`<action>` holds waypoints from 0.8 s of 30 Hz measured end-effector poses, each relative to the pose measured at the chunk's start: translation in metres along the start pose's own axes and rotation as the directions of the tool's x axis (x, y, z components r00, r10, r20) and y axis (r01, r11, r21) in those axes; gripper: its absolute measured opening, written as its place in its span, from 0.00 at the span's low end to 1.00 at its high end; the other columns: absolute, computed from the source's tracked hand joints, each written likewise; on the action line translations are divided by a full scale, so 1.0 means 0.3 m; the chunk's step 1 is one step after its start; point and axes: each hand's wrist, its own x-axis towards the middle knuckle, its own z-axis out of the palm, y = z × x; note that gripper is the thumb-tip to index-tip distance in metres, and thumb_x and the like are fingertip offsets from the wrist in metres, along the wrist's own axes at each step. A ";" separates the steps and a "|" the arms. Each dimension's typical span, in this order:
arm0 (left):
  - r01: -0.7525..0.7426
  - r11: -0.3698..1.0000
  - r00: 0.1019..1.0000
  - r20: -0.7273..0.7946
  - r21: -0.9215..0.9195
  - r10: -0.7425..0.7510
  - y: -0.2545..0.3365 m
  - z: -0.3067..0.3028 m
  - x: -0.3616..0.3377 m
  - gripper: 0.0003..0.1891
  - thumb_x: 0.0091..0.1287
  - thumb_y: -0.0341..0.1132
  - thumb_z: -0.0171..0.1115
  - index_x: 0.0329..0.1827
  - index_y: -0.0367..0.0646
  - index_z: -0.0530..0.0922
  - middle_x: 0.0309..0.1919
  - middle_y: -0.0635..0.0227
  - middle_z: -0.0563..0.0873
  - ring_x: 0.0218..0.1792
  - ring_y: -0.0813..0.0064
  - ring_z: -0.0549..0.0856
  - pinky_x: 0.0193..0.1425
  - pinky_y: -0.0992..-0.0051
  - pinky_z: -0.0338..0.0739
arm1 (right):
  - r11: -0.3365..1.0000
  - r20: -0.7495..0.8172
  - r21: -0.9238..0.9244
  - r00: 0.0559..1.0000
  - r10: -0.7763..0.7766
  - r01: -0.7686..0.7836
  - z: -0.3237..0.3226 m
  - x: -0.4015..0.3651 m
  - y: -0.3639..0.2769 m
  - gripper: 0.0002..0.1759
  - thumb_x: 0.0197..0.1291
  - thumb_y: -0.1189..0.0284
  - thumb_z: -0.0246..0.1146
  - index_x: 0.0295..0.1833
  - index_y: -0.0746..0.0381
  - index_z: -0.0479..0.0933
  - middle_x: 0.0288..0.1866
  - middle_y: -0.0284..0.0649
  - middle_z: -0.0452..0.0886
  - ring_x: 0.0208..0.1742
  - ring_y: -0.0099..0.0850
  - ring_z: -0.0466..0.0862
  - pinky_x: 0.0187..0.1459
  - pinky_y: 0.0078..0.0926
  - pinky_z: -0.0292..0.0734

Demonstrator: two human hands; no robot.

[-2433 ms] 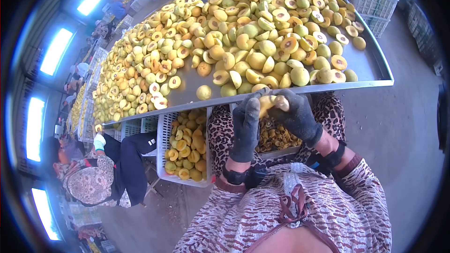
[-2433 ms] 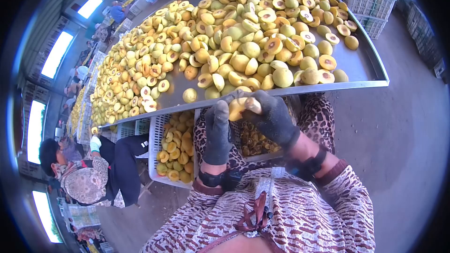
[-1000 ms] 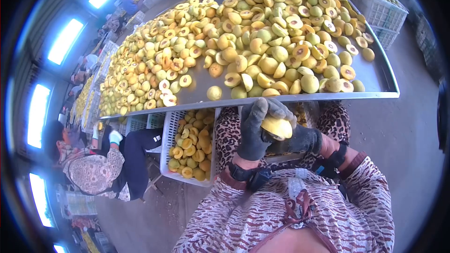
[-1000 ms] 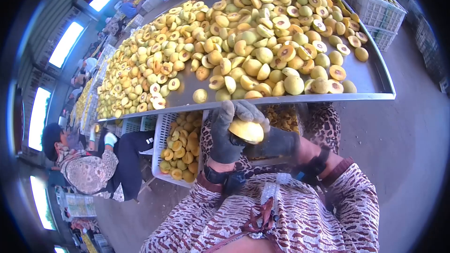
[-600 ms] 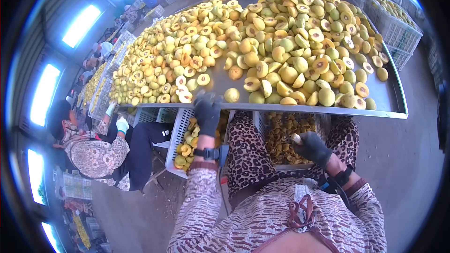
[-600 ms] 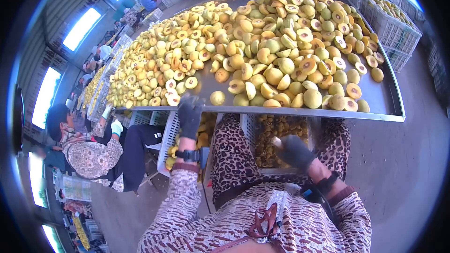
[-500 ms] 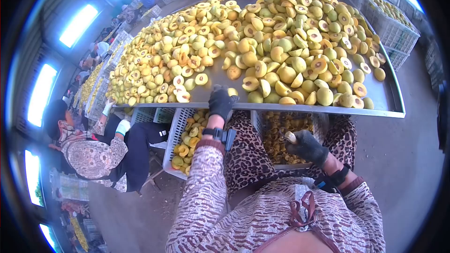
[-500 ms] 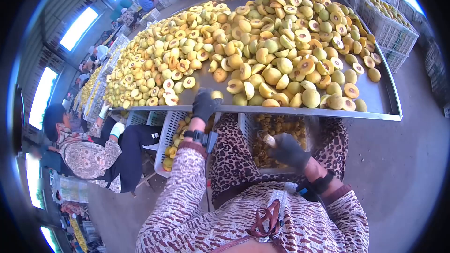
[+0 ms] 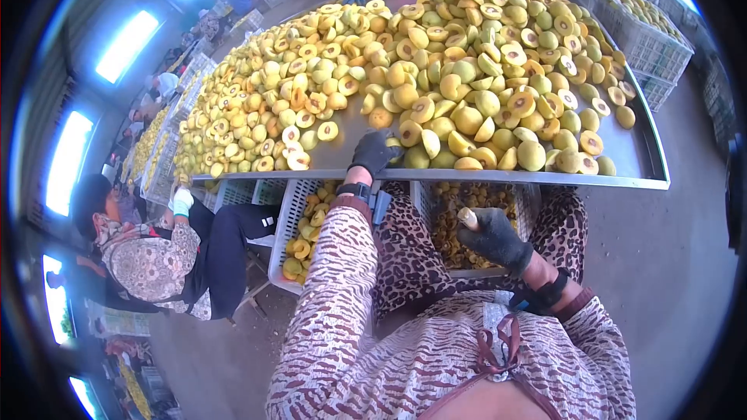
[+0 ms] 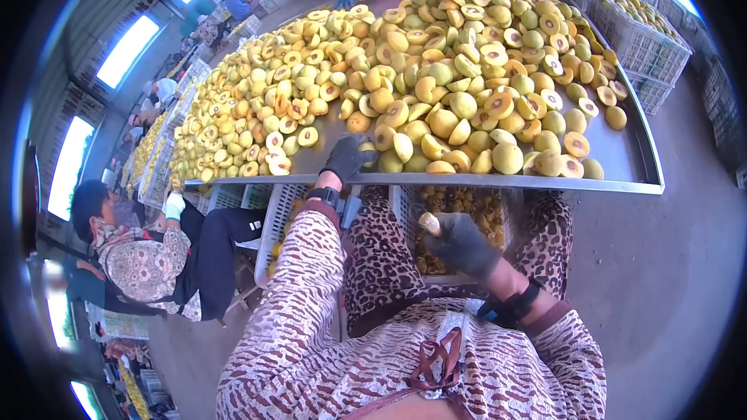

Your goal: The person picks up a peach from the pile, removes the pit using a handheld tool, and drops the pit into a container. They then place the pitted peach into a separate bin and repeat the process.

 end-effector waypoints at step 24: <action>0.065 -0.217 0.931 -0.020 -0.974 0.366 0.686 -0.012 -0.448 0.30 0.69 0.40 0.55 0.70 0.29 0.65 0.66 0.46 0.74 0.68 0.58 0.73 0.76 0.62 0.62 | 0.939 -0.297 0.326 0.955 -0.010 0.111 -0.091 -0.053 0.000 0.08 0.57 0.73 0.66 0.36 0.68 0.79 0.26 0.31 0.80 0.30 0.16 0.74 0.32 0.23 0.73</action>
